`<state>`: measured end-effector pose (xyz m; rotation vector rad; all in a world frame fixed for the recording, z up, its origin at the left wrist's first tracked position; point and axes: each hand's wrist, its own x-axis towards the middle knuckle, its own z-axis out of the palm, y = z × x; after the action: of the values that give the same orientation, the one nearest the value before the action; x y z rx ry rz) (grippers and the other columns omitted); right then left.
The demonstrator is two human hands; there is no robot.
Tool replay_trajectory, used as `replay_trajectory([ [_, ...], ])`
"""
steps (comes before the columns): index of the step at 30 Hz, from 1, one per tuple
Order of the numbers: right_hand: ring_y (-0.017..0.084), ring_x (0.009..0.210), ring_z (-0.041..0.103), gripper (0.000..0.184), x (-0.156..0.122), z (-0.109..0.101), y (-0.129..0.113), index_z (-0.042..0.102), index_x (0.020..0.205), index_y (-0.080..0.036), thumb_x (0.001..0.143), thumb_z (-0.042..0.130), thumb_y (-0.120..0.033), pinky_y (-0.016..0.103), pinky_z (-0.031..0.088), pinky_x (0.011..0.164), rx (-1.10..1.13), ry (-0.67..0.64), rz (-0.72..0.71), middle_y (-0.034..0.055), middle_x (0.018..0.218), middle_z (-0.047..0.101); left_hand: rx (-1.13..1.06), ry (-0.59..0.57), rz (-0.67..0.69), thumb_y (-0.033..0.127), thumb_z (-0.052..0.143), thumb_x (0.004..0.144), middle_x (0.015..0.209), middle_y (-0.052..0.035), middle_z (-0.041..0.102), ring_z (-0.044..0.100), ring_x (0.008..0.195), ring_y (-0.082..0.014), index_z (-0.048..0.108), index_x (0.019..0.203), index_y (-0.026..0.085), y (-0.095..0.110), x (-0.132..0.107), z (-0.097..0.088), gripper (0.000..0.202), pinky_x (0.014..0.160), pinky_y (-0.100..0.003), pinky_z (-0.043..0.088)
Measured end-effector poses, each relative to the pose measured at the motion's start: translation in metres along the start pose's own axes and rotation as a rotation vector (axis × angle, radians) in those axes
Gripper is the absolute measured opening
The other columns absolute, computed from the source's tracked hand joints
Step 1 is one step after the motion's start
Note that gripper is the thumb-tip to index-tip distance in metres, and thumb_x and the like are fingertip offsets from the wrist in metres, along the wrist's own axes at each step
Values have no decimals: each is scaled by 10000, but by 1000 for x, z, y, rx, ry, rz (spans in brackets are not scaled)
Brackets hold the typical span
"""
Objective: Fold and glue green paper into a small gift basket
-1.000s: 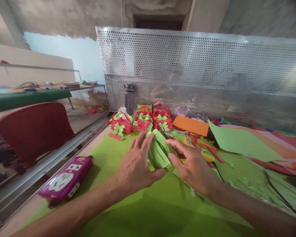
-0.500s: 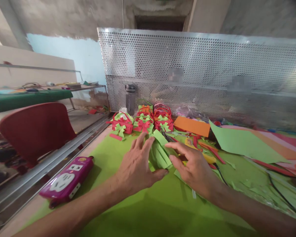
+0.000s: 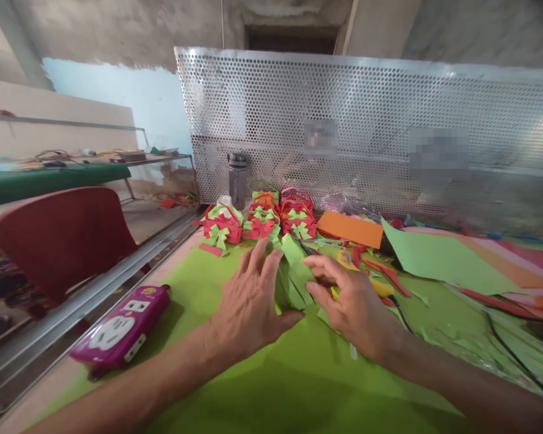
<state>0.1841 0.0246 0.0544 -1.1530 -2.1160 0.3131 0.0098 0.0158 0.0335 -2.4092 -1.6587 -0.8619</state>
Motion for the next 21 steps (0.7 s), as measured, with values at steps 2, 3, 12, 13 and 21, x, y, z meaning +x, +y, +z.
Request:
replay_trajectory([
  [2,196,715,655,312,1,2,2,547,1115,-176,806,499,-183,320,515,662,-26,12,-11,48,816,696,6,4,26,500,683,587,1414,-193,290,299,1269,-382,303,1293,168,0,-1,0,867,901,-534,433],
  [3,196,684,656,318,1,3,3,545,1122,-181,807,496,-182,318,515,639,-38,18,-23,39,785,697,9,4,35,494,687,585,1410,-194,297,301,1270,-379,300,1294,166,1,-1,1,872,913,-531,426],
  [12,226,651,670,249,1,10,10,605,1036,-155,810,506,-189,343,532,599,-157,98,-155,53,772,715,74,-5,56,466,683,596,1407,-212,301,293,1276,-365,299,1314,92,1,-3,2,896,963,-490,404],
  [13,225,635,669,249,1,10,11,608,1035,-153,809,509,-190,342,532,584,-165,100,-162,52,769,716,84,-5,61,467,678,604,1412,-213,294,285,1281,-367,299,1318,87,1,-4,2,893,967,-489,400],
  [21,256,798,680,340,1,15,14,576,1120,-135,784,524,-152,376,547,679,-170,109,-170,93,959,711,129,31,78,476,636,651,1439,-196,274,274,1288,-377,276,1340,105,1,-5,4,861,936,-501,423],
])
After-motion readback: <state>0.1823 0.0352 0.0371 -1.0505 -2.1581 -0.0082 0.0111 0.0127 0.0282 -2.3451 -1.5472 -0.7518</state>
